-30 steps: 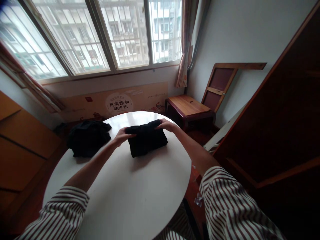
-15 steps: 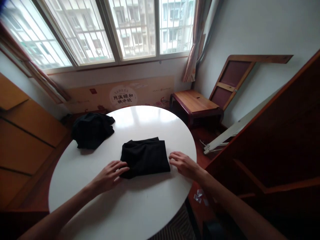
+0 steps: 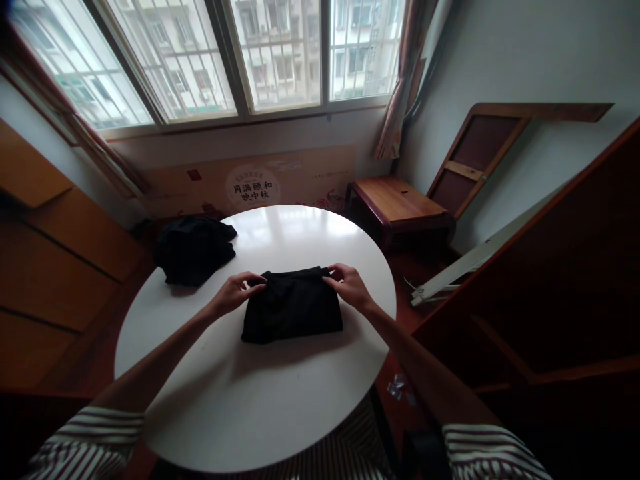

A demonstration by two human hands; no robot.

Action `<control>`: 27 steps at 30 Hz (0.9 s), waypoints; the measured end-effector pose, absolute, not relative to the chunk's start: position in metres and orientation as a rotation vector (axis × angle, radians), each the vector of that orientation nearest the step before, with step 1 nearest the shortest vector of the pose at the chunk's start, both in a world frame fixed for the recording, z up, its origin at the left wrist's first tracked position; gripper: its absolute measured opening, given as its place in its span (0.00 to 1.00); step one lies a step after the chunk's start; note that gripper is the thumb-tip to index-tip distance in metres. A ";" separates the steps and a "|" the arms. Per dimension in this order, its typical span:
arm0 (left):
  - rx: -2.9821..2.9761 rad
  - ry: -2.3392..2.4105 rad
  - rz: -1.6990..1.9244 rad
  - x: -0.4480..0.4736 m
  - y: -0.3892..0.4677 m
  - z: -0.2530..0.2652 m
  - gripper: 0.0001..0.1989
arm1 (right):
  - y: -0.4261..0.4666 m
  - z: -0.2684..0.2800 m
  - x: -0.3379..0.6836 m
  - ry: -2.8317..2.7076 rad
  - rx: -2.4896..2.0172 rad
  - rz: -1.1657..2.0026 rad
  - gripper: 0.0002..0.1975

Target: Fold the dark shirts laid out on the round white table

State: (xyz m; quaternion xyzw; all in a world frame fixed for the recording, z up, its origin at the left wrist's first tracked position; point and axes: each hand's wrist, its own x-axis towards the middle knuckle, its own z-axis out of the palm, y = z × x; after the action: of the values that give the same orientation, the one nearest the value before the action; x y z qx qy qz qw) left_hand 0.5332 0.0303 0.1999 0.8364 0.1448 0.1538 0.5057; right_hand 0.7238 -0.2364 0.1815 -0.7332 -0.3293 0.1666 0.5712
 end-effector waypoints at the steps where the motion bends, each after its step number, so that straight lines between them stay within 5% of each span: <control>1: 2.009 0.360 0.367 0.533 0.035 0.199 0.12 | -0.236 0.182 0.724 -0.774 -1.730 0.330 0.20; 14: 1.609 0.490 0.353 0.543 0.052 0.187 0.17 | -0.219 0.161 0.748 -0.686 -1.739 0.308 0.23; 21: 2.000 0.611 0.645 0.525 0.030 0.205 0.11 | -0.209 0.187 0.736 -1.065 -1.961 -0.169 0.13; 27: 2.081 0.525 0.427 0.466 -0.023 0.212 0.14 | -0.152 0.222 0.712 -1.508 -1.795 0.132 0.09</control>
State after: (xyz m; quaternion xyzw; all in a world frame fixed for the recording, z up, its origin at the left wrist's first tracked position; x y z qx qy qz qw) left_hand 0.4660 -0.0228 0.2120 0.8450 0.2133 0.1733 0.4588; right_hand 0.7121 -0.1521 0.2220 -0.7051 -0.5922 0.0520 0.3865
